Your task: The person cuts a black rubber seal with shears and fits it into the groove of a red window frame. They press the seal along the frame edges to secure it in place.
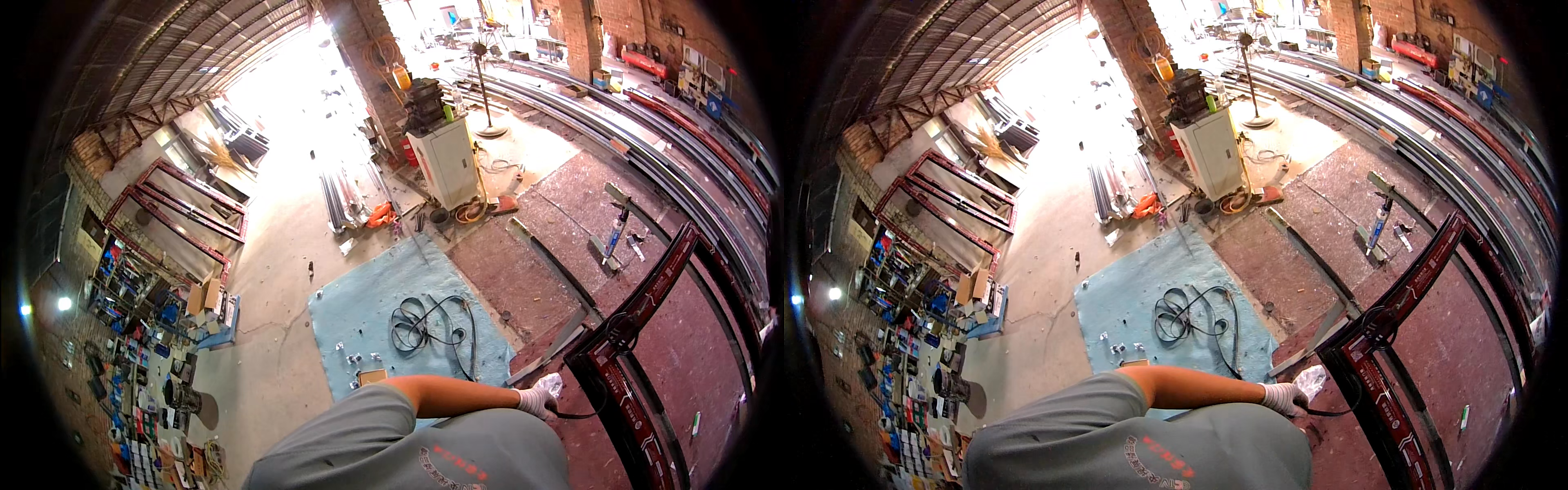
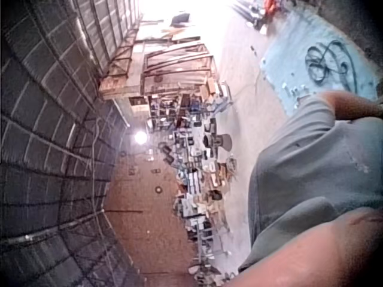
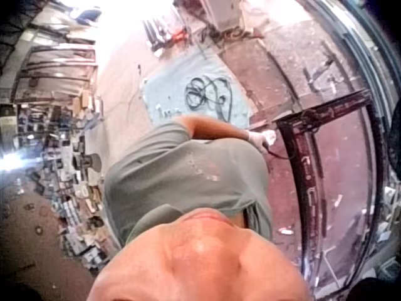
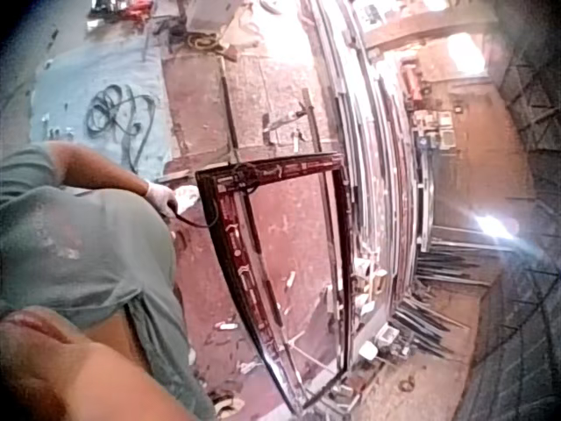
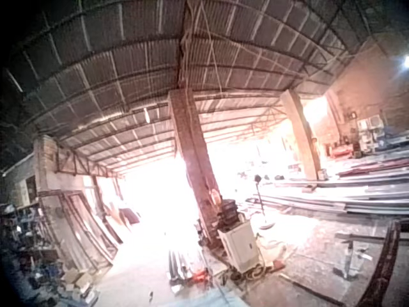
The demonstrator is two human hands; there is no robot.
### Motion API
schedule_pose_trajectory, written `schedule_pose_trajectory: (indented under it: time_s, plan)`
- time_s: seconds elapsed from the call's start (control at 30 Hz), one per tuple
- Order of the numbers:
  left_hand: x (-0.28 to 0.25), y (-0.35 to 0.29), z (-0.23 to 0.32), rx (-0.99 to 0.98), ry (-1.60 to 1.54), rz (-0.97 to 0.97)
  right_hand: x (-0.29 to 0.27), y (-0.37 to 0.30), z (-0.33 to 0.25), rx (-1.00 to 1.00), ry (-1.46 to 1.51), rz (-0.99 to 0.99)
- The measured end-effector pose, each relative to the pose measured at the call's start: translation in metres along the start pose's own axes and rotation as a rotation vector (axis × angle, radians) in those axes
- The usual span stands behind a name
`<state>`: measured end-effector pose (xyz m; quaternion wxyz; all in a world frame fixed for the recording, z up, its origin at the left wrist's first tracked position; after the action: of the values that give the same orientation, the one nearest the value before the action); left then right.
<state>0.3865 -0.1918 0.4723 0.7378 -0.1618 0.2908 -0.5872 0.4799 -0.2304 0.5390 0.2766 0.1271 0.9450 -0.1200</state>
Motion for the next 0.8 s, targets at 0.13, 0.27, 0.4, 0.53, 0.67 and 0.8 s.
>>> schedule_pose_trajectory:
  time_s: [0.13, 0.27, 0.4, 0.53, 0.67, 0.8]
  plan:
    - [-0.020, -0.006, 0.034, 0.241, 0.259, 0.054, -0.013, -0.016, 0.015, -0.010, 0.027, 0.072]
    - [-0.006, -0.001, 0.010, 0.119, 0.133, -0.146, -0.027, -0.063, 0.037, 0.007, -0.001, 0.036]
    - [-0.004, -0.002, 0.006, -0.125, -0.052, -0.113, -0.040, -0.095, 0.060, 0.062, 0.009, 0.000]
    - [0.011, 0.017, -0.007, -0.174, -0.205, -0.115, -0.037, -0.146, 0.118, 0.210, -0.005, -0.087]
    - [0.032, 0.026, -0.017, -0.166, -0.228, -0.117, -0.017, -0.214, 0.195, 0.368, -0.043, -0.285]
    - [0.046, 0.035, -0.014, -0.136, -0.091, -0.091, 0.001, -0.279, 0.257, 0.481, -0.060, -0.486]
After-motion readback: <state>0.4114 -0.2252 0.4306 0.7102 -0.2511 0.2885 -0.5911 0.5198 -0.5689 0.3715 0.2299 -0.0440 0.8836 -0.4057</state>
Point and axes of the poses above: each hand's wrist, its own y-axis towards the middle knuckle, its own x-axis out of the palm, z = x × y, the point moved 10 cm from there along y, towards the middle knuckle, and after that the axes turned 11 degrees about -x, right-handed, at the moved point
